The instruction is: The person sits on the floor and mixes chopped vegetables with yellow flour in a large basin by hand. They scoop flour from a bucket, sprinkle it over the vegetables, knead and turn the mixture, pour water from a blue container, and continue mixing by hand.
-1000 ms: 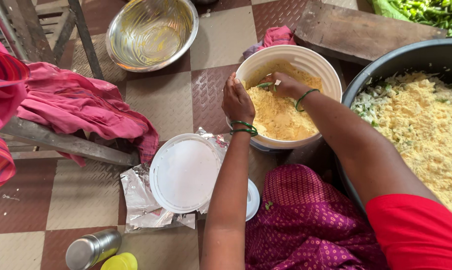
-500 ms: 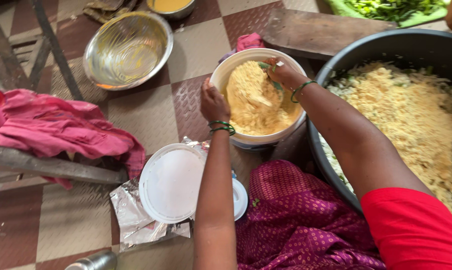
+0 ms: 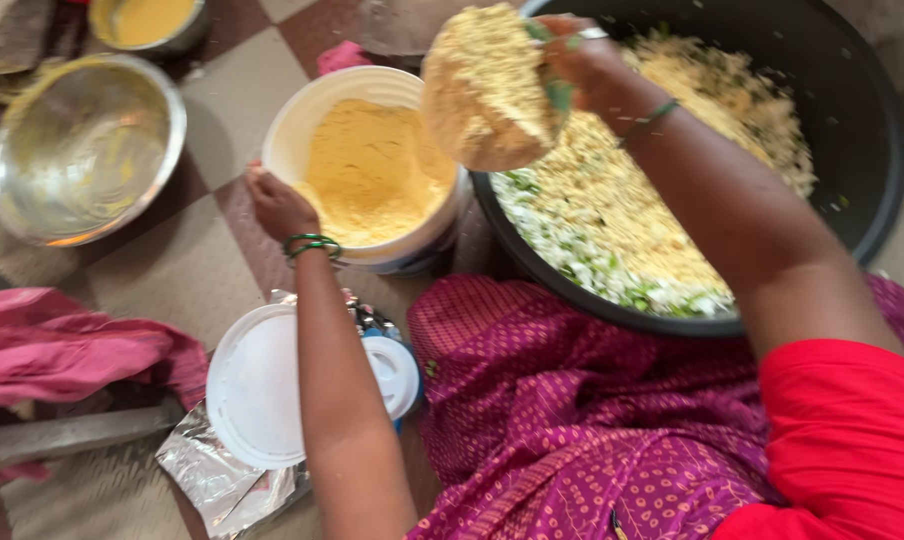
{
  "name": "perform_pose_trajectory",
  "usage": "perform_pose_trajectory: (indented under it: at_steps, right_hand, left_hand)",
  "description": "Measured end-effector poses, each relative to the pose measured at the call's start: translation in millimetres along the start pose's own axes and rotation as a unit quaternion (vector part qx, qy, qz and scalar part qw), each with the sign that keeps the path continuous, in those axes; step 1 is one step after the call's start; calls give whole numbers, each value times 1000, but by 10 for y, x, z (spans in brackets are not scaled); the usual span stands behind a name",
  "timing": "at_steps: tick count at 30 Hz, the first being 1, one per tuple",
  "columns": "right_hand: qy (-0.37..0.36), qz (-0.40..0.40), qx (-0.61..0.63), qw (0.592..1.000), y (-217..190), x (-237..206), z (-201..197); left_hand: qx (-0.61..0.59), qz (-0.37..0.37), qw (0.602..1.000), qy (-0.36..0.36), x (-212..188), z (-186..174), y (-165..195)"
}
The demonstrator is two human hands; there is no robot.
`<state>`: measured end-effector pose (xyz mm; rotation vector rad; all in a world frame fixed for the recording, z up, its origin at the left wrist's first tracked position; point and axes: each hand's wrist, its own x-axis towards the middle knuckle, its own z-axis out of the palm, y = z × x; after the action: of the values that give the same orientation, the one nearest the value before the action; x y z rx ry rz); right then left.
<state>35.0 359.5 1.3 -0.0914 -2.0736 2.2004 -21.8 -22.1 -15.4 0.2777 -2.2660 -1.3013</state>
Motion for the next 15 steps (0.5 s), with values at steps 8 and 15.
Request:
perform_pose_trajectory:
  at_steps: [8,15]
  right_hand:
    - [294,-9,-203,934,500,-2086,-1911]
    - [327,38,-269,905,1058,-2518,-2144]
  left_hand:
    - [10,13,1000,-1,-151,62,94]
    - [18,29,999,4,-226,184,130]
